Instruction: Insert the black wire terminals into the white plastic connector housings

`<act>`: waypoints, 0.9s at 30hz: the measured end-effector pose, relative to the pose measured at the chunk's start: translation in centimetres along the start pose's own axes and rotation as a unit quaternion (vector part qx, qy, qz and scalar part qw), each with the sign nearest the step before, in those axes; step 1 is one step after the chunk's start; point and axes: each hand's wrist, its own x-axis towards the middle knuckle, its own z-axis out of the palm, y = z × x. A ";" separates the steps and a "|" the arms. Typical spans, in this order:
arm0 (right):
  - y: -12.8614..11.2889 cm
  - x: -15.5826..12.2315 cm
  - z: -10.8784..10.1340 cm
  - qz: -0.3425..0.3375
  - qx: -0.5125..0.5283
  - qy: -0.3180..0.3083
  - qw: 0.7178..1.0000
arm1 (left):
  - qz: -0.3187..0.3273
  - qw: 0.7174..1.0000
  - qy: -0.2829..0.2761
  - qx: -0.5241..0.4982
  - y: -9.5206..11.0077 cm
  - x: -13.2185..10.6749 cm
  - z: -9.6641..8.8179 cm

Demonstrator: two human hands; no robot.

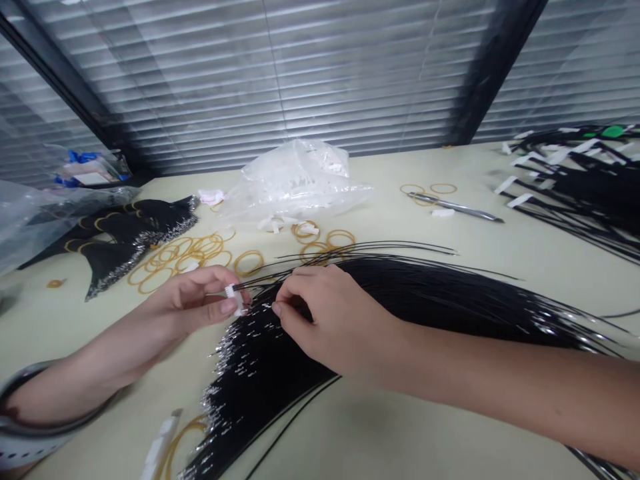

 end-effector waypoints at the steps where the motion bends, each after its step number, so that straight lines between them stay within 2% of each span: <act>1: 0.0 0.0 0.0 -0.004 -0.002 0.000 1.000 | -0.001 1.000 0.001 0.001 0.0 0.0 0.0; 11: 0.3 0.0 0.1 -0.044 -0.008 0.011 0.999 | -0.008 1.000 0.013 0.007 0.2 0.0 0.2; 19: 0.4 -0.2 0.7 -0.127 -0.036 0.030 0.991 | -0.007 1.000 0.019 0.010 -0.1 -0.3 0.6; 23: 0.5 -0.3 0.7 -0.135 -0.022 0.024 0.990 | -0.007 0.999 0.031 0.016 -0.4 -0.2 0.8; 27: 0.3 -0.3 0.3 -0.107 0.027 0.044 0.993 | 0.003 0.998 0.058 0.006 -0.2 -0.2 1.0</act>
